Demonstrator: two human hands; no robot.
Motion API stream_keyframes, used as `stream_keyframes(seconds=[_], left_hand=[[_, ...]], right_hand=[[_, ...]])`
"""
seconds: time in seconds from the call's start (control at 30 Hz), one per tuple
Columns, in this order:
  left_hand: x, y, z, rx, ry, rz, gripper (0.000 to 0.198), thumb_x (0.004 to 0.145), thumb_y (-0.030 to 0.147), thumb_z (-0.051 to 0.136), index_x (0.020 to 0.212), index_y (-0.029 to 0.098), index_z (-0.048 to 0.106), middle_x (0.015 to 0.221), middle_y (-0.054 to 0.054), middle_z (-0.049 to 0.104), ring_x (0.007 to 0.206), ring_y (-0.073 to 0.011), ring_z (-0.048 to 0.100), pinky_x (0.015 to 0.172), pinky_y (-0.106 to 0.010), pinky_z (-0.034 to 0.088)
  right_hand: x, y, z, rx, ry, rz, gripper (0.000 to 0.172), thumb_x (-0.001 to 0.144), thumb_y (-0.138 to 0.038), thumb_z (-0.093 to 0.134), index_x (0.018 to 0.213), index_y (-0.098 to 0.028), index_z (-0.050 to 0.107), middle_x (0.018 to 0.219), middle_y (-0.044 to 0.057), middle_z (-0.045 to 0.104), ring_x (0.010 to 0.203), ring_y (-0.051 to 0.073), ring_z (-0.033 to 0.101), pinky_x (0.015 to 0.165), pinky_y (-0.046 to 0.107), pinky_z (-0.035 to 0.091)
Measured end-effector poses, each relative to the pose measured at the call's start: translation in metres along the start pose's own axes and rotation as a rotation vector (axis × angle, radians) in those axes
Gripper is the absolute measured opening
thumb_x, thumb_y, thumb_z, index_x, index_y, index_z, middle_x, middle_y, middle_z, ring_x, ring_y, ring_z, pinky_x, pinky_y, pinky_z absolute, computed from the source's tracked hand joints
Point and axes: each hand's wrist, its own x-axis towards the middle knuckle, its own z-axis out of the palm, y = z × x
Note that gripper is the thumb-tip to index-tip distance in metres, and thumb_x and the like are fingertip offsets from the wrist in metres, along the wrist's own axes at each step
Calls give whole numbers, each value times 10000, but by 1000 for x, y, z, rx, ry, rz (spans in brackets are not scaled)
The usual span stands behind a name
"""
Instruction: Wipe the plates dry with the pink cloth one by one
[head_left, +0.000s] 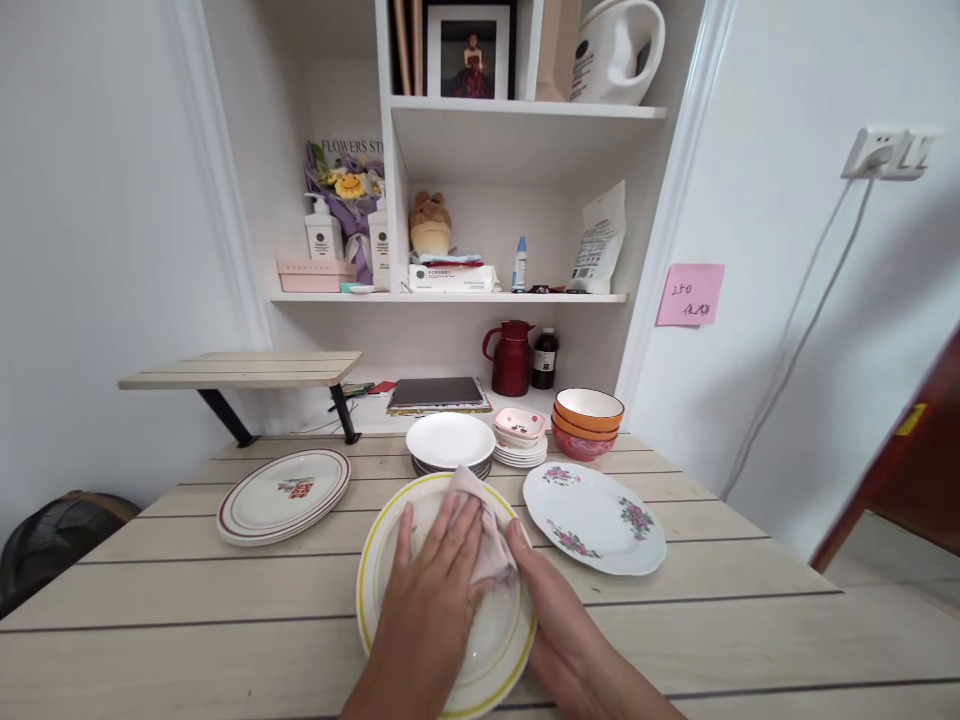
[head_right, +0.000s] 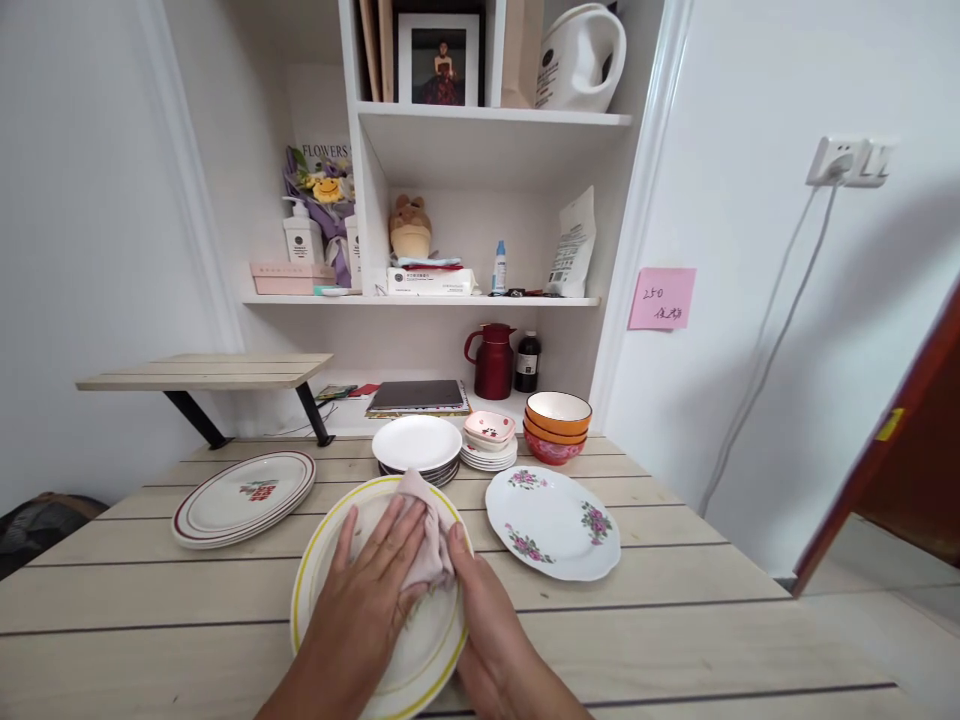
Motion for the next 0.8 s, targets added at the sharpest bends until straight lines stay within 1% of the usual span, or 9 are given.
stream_keyframes(seconds=[0.1,0.17,0.23,0.3,0.4,0.5,0.57,0.67,0.8], left_hand=[[0,-10,1,79,11,-120,436,933,314,408,1348,189,455,1471,-55,400,1390,-257,288,1133,-582,122],[-1,-16,2,114,23,-175,413,930,316,403,1305,176,503,1452,-77,426,1367,-270,332,1123,-590,129],[-2,-17,2,140,46,-176,406,927,312,403,1279,154,527,1428,-94,458,1336,-274,384,1108,-581,186],[-3,-12,3,143,73,-114,412,924,306,413,1277,127,528,1417,-102,473,1317,-269,414,1083,-539,274],[-3,2,2,80,81,37,459,918,317,446,1324,104,479,1442,-91,441,1336,-252,390,1057,-459,362],[-3,14,2,-44,36,171,513,911,307,470,1386,129,397,1484,-54,381,1379,-222,319,1073,-410,373],[-3,15,2,-119,-10,201,545,907,282,476,1418,154,340,1497,-30,361,1394,-201,286,1084,-396,369],[-3,6,3,-139,-50,120,564,917,293,461,1442,178,288,1498,-21,357,1397,-195,278,1096,-420,350],[-2,-12,3,-10,-29,-117,473,933,317,414,1385,177,406,1473,-52,394,1374,-232,330,1102,-486,308]], right_hand=[[1,-3,2,66,-10,3,544,875,-457,545,1298,-116,526,1166,144,674,1124,241,605,985,397,453],[2,-11,1,99,45,-36,546,875,-447,546,1313,-123,511,1163,138,678,1125,245,605,992,414,448],[4,-24,-1,118,126,-98,554,876,-446,543,1333,-138,491,1179,132,670,1128,252,603,996,431,445],[5,-36,-4,140,189,-143,571,879,-471,522,1350,-153,473,1216,128,650,1142,260,593,997,446,445],[4,-48,-7,176,211,-173,598,883,-518,482,1359,-156,464,1261,126,621,1170,259,573,995,442,450],[1,-47,-5,152,167,-149,613,879,-524,489,1336,-114,485,1243,153,627,1170,258,573,990,424,457],[-1,-39,-3,112,142,-135,589,869,-488,533,1323,-114,498,1224,151,640,1154,255,585,988,412,458],[-3,-23,1,71,101,-126,549,855,-420,589,1326,-153,499,1201,123,660,1126,247,605,989,411,456],[-3,-11,3,72,46,-48,566,850,-408,600,1337,-143,486,1158,132,681,1099,247,621,994,419,448]])
